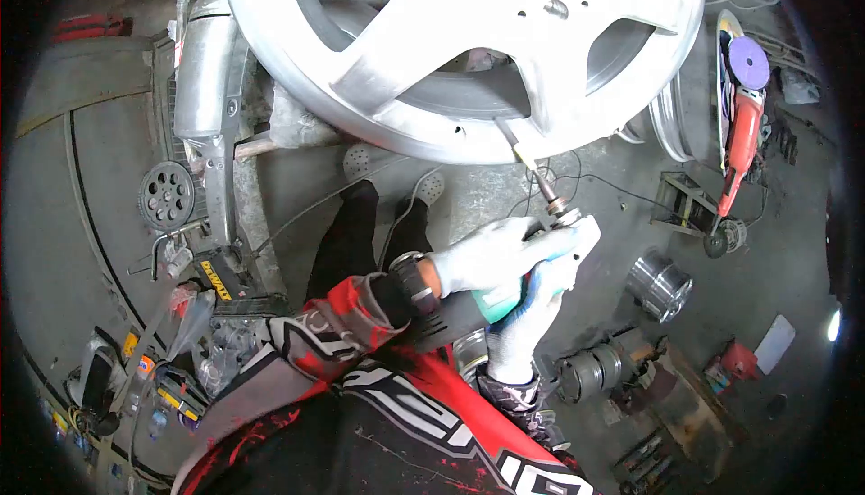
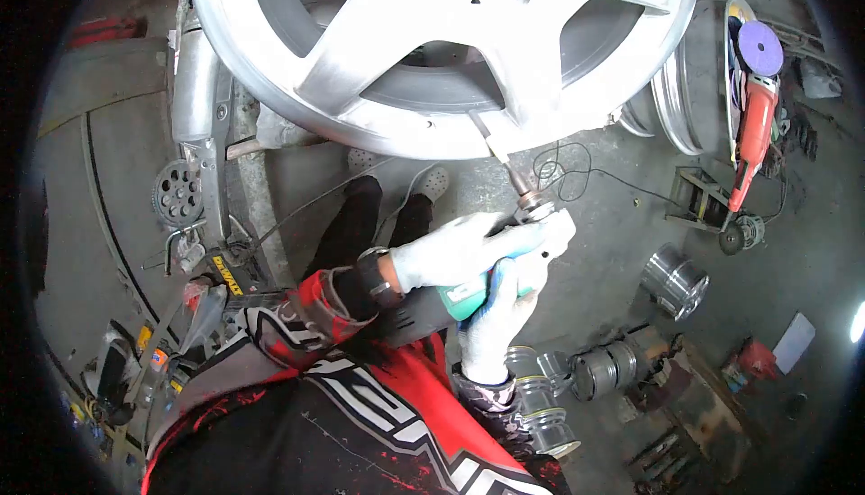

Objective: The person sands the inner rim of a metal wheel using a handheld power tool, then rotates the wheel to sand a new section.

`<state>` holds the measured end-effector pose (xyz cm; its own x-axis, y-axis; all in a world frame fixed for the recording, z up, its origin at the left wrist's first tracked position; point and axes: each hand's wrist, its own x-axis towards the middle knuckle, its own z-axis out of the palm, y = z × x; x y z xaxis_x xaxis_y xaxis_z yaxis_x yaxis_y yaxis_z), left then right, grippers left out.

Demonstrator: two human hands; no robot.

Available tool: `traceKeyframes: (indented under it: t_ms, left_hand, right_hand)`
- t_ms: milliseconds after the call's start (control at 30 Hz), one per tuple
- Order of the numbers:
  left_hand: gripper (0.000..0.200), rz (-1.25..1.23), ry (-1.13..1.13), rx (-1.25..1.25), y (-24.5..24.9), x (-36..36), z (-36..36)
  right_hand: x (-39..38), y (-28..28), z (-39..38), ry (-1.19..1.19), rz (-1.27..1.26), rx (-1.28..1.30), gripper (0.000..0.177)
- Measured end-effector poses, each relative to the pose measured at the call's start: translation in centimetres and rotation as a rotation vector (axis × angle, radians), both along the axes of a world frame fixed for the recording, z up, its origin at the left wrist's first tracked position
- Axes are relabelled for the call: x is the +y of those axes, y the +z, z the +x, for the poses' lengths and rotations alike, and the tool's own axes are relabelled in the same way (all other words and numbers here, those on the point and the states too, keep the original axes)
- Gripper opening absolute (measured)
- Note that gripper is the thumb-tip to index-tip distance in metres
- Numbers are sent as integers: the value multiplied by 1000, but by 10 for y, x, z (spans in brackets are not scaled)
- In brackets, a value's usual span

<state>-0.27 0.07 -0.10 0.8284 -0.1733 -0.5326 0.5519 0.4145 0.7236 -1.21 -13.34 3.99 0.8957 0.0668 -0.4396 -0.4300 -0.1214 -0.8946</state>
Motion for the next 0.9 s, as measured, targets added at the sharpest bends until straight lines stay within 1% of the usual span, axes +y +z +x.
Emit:
traceKeyframes:
  t_ms: [33,100,133,200,233,267,333,367,400,467,533,600,633,667,733,767,800,867,900]
  left_hand:
    - [57,5,-3,2,-2,0,-6]
    - [44,-55,154,-137,-5,-1,-23]
    - [44,-52,146,-135,-9,-3,-31]
    - [37,683,172,-623,-14,-3,-42]
    - [38,756,166,-652,-12,-4,-42]
    - [38,754,161,-656,-10,-5,-38]
    - [43,380,92,-419,-5,-9,-22]
    - [48,174,74,-104,-1,-11,-10]
    - [48,172,69,-107,2,-10,-1]
    - [51,68,15,-108,5,-8,11]
    - [48,61,17,-72,5,-9,10]
    - [43,14,75,-166,6,-5,-1]
    - [35,100,168,-317,-2,-9,-11]
    - [35,108,160,-314,-3,-8,-19]
    - [33,241,133,-328,0,-1,-31]
    - [35,452,99,-500,-2,0,-35]
    - [35,453,89,-503,-5,-2,-35]
    - [37,821,91,-708,-9,-7,-34]
    - [39,655,87,-596,-3,-9,-27]
  right_hand:
    - [0,-2,-4,17,2,0,46]
    - [5,-3,-15,11,39,34,47]
    - [5,-2,-19,9,71,63,47]
    - [-1,-8,-22,18,50,50,49]
    - [1,-4,-19,44,78,87,50]
    - [1,-2,-16,70,106,121,51]
    - [-3,-2,-9,43,72,114,52]
    - [-2,0,-4,-6,87,96,47]
    - [-2,0,0,-56,101,80,43]
    - [-13,-8,3,-88,98,49,42]
    - [-17,-9,4,8,40,-15,45]
    - [-9,-6,-4,-8,66,7,48]
    - [-5,-6,-9,-21,88,25,52]
    - [-7,-11,-14,-27,97,29,52]
    - [-7,-20,-22,67,-16,-46,40]
    - [-7,-19,-28,28,63,2,41]
    - [-10,-21,-27,19,67,0,41]
    - [-21,-28,-24,30,24,23,42]
    - [-19,-27,-20,-30,62,36,43]
